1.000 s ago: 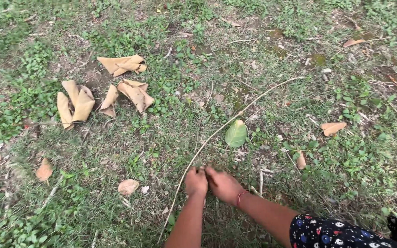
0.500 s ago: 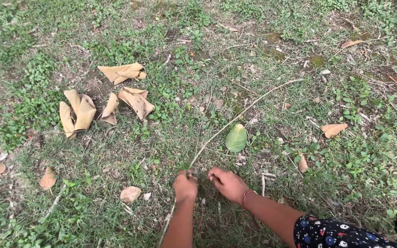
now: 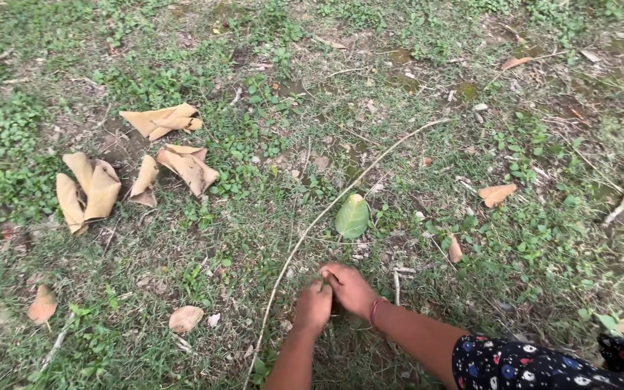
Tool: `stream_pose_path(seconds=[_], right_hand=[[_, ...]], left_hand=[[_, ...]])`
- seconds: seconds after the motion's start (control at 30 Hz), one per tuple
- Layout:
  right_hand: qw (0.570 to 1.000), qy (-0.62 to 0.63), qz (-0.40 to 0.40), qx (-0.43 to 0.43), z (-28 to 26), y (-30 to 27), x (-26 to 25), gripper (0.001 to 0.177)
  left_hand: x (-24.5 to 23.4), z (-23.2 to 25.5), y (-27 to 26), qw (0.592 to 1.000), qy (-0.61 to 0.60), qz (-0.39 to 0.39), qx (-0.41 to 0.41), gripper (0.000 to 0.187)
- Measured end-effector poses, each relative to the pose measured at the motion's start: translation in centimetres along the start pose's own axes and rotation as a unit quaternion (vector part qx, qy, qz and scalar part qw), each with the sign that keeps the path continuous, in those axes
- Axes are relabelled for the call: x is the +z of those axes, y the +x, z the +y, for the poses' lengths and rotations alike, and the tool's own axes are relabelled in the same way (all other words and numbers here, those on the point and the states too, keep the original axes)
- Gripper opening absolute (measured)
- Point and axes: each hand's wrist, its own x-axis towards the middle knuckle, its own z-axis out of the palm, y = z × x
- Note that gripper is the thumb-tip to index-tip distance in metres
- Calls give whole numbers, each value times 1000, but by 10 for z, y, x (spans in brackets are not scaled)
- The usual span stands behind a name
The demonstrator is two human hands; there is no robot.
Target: Picking and collecting small green plants or herbs from the ground in an outdoor grassy area.
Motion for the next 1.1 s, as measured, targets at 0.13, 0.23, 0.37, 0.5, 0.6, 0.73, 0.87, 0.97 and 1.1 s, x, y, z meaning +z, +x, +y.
stream_pose_path(seconds=[0.13,0.23,0.37,0.5,0.6,0.73,0.87,0.97,1.1], right_hand=[[998,17,23,-54,-7,-2,-11,20],[996,51,-12,77,-29,-13,-26,21],[997,27,73,20,-11,-32,-32,21],[990,33,133,42,-19,-63,-43,20],[977,34,164,135,-2,-81,-46,19],[964,-1,250,94,22,-93,-56,17],[953,-13,277,122,27,-113,-78,17],[939,-18,300,167,26,-133,-91,16],[917,-44,333,217,23,-168,-106,17]], left_hand=[[-33,65,-36,995,-27,-39,-91,52],[-43,93,-52,971,-139,-74,-178,60],[1,43,-25,1000,-14,-19,-16,51],[-11,109,-66,997,36,-74,-8,43],[-19,149,-81,987,123,-108,9,48],[4,149,-71,974,158,-147,63,44],[16,167,-73,961,155,-188,132,49],[50,156,-71,951,175,-169,188,36],[65,173,-90,962,157,-143,171,34]])
